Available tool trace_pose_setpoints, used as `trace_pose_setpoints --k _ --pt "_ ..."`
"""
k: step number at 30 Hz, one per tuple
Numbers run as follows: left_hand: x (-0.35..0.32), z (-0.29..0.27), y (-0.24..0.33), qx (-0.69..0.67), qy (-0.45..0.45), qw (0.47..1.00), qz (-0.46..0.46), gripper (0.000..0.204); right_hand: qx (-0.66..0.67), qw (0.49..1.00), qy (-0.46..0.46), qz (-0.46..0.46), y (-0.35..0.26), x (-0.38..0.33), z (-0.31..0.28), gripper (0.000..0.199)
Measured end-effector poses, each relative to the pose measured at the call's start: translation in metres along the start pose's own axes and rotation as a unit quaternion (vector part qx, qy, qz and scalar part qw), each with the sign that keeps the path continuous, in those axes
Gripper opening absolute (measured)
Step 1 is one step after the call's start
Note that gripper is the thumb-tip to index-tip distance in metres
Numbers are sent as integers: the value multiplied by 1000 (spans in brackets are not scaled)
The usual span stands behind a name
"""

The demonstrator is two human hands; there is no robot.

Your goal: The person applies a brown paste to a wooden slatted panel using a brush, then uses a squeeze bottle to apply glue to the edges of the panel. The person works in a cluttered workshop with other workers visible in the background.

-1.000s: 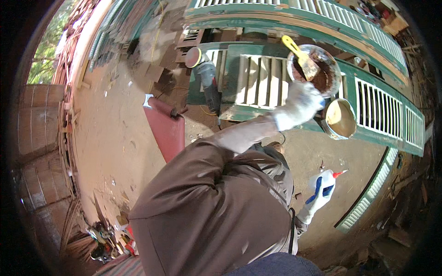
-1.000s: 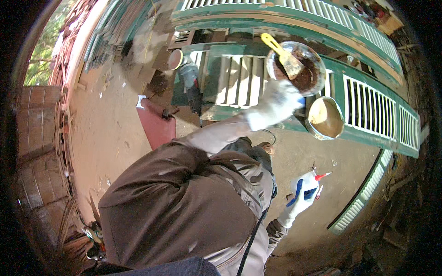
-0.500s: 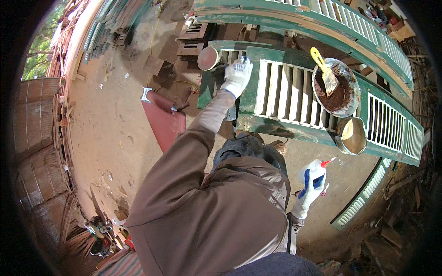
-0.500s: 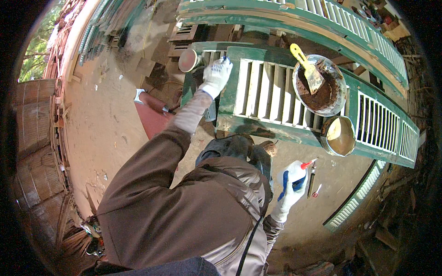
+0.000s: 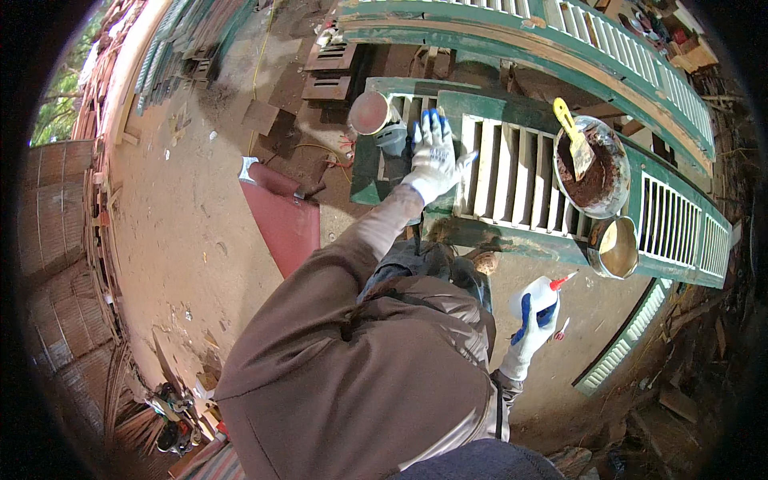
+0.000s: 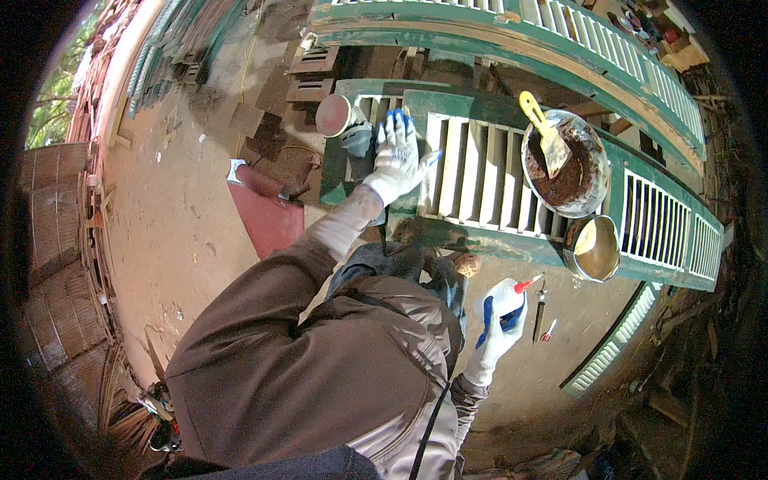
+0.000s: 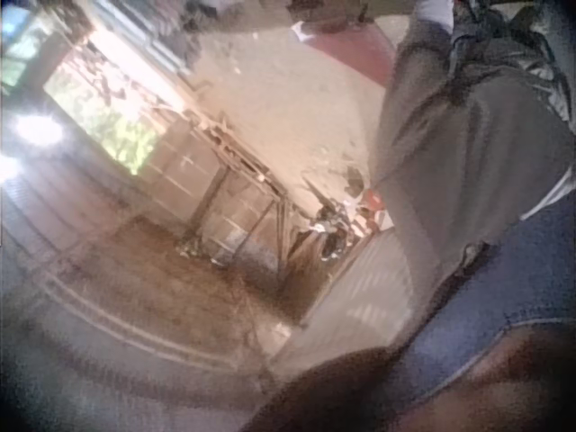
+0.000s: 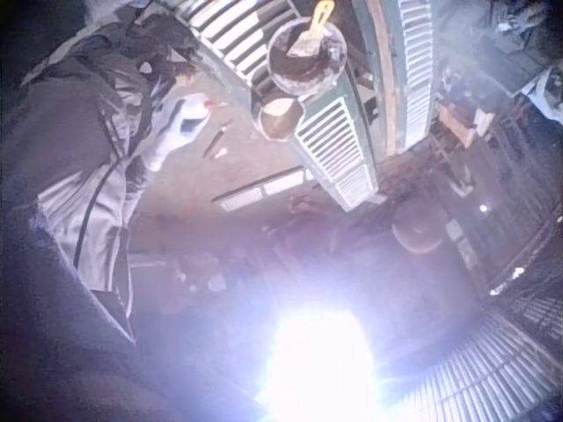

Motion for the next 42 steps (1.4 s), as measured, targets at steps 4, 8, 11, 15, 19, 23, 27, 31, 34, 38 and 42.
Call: trace_pose_setpoints --k 4,8,11,15,19,23,27,31,34,38,42 --pt "30 -6 6 -19 31 999 -5 96 -9 999 -32 6 -11 -6 19 60" --pt "-26 -3 45 68 -115 983 127 98 -27 999 -33 -6 -21 -7 36 59" --pt "-15 -2 30 29 -64 989 131 97 -27 998 -51 -23 -16 -5 50 59" --pt "34 1 25 27 -21 991 127 92 -20 993 -115 2 -36 4 97 62" --pt "-4 5 39 29 -71 971 229 95 -107 979 -158 -69 -32 42 132 61" --pt "21 -4 3 -12 8 992 128 95 -215 948 -184 -146 -48 67 192 61" --pt "2 -13 -12 -17 -67 997 22 100 -327 897 -209 -211 -33 103 237 65" --pt "-67 -34 -2 -33 -36 991 126 92 -429 847 -231 -211 -18 130 271 68" --pt "-109 -84 -12 -127 65 974 177 79 -471 821 -250 -205 -16 136 295 71" --pt "-139 -106 -37 -188 45 961 200 65 -495 806 -260 -192 -15 142 312 73" --pt "-142 -106 -75 -275 32 950 145 57 -497 803 -275 -180 -14 144 321 75"
Point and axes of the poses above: each hand's wrist, its own x-axis towards the middle knuckle, its own z-axis out of the palm, y = z × x, the point moved 9 cm from there along x, towards the middle knuckle, and after that the axes turned 2 degrees about -y, right-handed, at the moved point
